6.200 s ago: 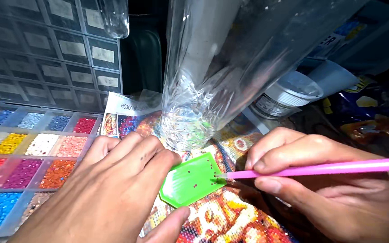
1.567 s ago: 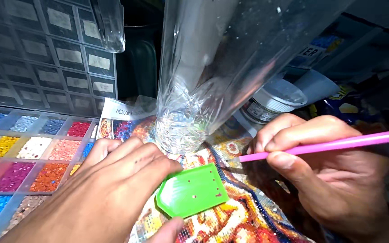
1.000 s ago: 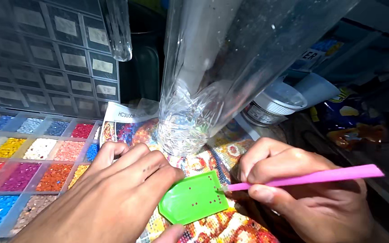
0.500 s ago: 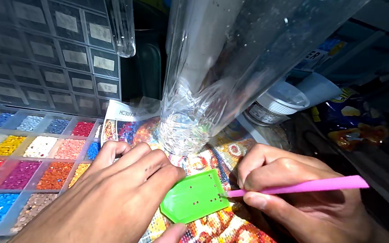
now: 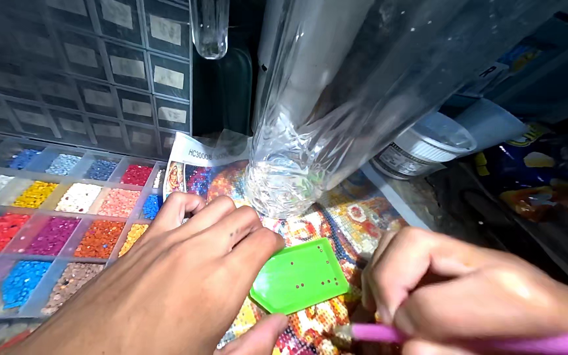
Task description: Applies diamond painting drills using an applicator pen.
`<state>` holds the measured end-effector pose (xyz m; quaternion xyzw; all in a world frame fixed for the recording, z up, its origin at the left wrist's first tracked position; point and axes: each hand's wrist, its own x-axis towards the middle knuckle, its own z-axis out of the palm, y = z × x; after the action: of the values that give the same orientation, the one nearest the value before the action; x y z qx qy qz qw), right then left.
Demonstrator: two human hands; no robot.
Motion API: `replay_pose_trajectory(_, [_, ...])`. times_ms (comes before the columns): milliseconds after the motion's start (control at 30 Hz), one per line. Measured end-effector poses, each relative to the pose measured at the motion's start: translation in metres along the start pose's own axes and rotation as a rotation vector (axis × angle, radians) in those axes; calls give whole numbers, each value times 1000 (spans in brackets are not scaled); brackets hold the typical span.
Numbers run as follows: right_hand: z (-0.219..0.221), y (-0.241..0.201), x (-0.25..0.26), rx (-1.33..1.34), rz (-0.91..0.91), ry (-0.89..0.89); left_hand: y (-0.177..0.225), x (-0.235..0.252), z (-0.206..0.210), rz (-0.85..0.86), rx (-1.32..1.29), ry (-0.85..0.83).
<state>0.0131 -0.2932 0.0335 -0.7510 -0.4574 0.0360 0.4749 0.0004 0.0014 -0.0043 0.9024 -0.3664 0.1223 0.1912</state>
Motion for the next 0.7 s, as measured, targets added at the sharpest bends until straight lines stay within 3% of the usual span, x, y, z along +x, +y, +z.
replay_pose_trajectory(133, [8, -4, 1, 102, 4, -113, -1, 1, -1, 14, 32, -18])
replay_pose_trajectory(700, [20, -4, 4, 118, -10, -133, -3, 2, 0, 56, 126, -53])
